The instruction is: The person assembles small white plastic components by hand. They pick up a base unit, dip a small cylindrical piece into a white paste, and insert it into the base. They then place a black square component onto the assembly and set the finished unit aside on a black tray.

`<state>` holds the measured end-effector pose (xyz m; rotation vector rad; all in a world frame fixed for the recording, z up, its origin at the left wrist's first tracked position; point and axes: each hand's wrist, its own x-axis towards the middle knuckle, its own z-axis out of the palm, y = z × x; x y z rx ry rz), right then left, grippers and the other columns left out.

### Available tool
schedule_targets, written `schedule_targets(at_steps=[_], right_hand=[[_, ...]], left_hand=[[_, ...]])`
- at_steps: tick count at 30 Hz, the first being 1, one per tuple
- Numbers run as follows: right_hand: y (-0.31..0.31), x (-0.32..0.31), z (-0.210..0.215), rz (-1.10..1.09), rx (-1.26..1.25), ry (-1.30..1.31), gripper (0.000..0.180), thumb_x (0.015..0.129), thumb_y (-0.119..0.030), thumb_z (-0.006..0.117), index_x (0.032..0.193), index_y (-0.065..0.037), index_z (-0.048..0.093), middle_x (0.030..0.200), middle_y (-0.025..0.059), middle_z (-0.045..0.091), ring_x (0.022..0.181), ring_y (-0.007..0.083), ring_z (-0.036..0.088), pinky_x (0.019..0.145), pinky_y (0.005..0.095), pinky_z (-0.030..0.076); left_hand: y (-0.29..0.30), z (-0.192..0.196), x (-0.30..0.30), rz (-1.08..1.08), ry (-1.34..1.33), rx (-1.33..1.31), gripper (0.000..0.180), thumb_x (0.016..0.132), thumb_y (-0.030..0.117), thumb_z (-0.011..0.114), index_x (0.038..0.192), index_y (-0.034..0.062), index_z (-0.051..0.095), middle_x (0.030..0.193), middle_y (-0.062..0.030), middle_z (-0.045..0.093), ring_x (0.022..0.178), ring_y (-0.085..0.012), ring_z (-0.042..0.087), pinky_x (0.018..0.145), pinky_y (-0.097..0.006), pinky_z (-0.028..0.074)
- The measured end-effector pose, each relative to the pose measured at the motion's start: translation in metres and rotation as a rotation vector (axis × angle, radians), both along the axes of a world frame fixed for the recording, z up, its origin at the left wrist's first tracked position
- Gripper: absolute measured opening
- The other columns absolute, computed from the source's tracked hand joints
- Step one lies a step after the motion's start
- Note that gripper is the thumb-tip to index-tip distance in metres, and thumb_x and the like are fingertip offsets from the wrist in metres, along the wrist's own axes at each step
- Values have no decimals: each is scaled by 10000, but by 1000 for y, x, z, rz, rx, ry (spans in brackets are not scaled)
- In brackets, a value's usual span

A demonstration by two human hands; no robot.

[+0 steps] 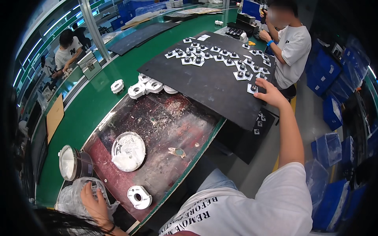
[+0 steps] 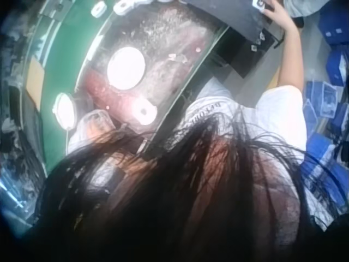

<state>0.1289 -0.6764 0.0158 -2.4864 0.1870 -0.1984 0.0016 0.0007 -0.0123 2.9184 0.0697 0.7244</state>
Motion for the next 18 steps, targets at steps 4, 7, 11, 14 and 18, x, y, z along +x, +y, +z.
schedule_targets(at_steps=[4, 7, 11, 14, 18], right_hand=[[7, 4, 1, -5, 44, -11, 636, 746, -188, 730, 1297, -45, 446, 1232, 130, 570, 1200, 234, 497, 1027, 333, 354], [14, -3, 9, -18, -49, -137, 609, 723, -155, 734, 1263, -46, 474, 1160, 124, 598, 1136, 228, 540, 986, 335, 396], [73, -15, 35, 125, -85, -362, 604, 695, -121, 738, 1241, -52, 491, 1130, 114, 609, 1095, 218, 569, 919, 336, 450], [158, -31, 56, 500, -70, -493, 555, 651, -102, 763, 1164, -59, 556, 1061, 98, 620, 975, 248, 603, 866, 333, 471], [242, -37, 37, 1005, 253, -695, 647, 613, -39, 795, 1199, -48, 521, 1085, 105, 645, 963, 272, 622, 792, 379, 506]], left_hand=[[-8, 9, -1, 31, -6, -70, 343, 830, 79, 592, 1147, -39, 533, 1116, -231, 544, 1044, -396, 508, 913, -442, 391], [-7, 13, 1, 18, -12, -5, 337, 837, 79, 586, 1149, -40, 533, 1119, -228, 546, 1045, -393, 512, 911, -438, 394], [-22, 28, -4, -22, -87, -108, 301, 842, 61, 576, 1127, -32, 551, 1104, -199, 562, 1024, -361, 526, 913, -415, 395], [-64, 45, -9, -190, -52, -370, 248, 841, 31, 563, 1084, -17, 580, 1056, -155, 591, 989, -308, 541, 902, -384, 400], [-137, 59, -2, -593, 160, -567, 256, 827, 83, 604, 1066, -5, 595, 1021, -168, 608, 937, -346, 571, 838, -410, 447]])
